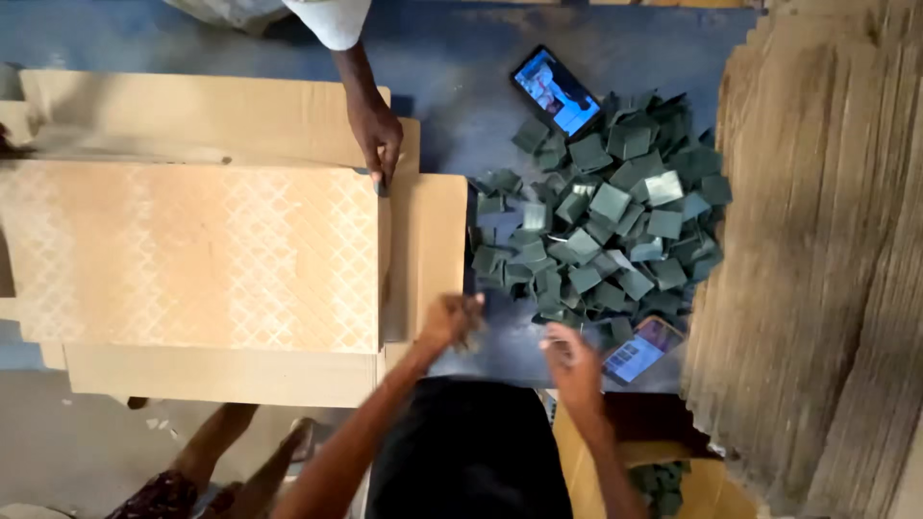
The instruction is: The person places a rectangular tile into a cardboard box, folds the box edges inward to secure the tile, and sets the completed package aside before starting on a new box.
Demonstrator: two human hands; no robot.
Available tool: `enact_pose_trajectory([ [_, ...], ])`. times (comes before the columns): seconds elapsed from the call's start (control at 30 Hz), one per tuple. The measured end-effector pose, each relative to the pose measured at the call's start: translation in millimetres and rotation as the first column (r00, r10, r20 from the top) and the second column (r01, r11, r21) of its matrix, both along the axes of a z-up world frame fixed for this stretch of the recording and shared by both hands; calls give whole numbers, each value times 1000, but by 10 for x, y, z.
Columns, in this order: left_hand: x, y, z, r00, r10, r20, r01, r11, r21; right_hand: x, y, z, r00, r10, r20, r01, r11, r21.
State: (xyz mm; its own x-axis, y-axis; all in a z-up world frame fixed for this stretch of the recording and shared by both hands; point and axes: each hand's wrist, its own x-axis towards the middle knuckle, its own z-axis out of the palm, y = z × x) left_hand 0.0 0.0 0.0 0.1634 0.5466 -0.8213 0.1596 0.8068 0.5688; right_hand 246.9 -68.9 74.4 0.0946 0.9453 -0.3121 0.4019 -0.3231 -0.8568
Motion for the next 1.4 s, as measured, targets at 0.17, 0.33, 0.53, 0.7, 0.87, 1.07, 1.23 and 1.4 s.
enact_pose_trajectory([
  [0.17, 627, -209, -580, 930, 355, 92, -344, 932, -110, -459, 854, -13, 957, 153, 245, -180, 980, 90],
  [0.33, 917, -135, -1312, 728, 686, 6, -686, 728, 3, -623, 1666, -591, 736, 397, 548, -540, 832, 123],
  [0.53, 484, -407, -971, 794, 152, -589, 138, 898, 418, -501, 1867, -633, 680, 516, 521, -620, 783, 34],
  [0.7, -221, -962, 740, 885, -72, -461, 307, 833, 460, -125, 1208, -166, 957, 272, 103, -276, 961, 27],
  [0.87, -1225, -1558, 1294, 827, -272, -492, 503, 749, 432, -777, 423, -601, 983, 93, -160, -148, 913, -380],
  [1.07, -2554, -2016, 1427, 821, -503, -270, 554, 591, 586, -2012, -94, -1066, 894, 437, 102, -415, 892, -179],
  [1.23, -4001, -2122, 1144, 847, -529, -49, 409, 590, 696, -2389, -247, -1387, 997, 73, -30, -79, 922, -378],
  [1.4, -4792, -2256, 947, 944, -328, 26, 222, 695, 683, -1776, -277, -1967, 886, -412, -214, 233, 794, -562],
])
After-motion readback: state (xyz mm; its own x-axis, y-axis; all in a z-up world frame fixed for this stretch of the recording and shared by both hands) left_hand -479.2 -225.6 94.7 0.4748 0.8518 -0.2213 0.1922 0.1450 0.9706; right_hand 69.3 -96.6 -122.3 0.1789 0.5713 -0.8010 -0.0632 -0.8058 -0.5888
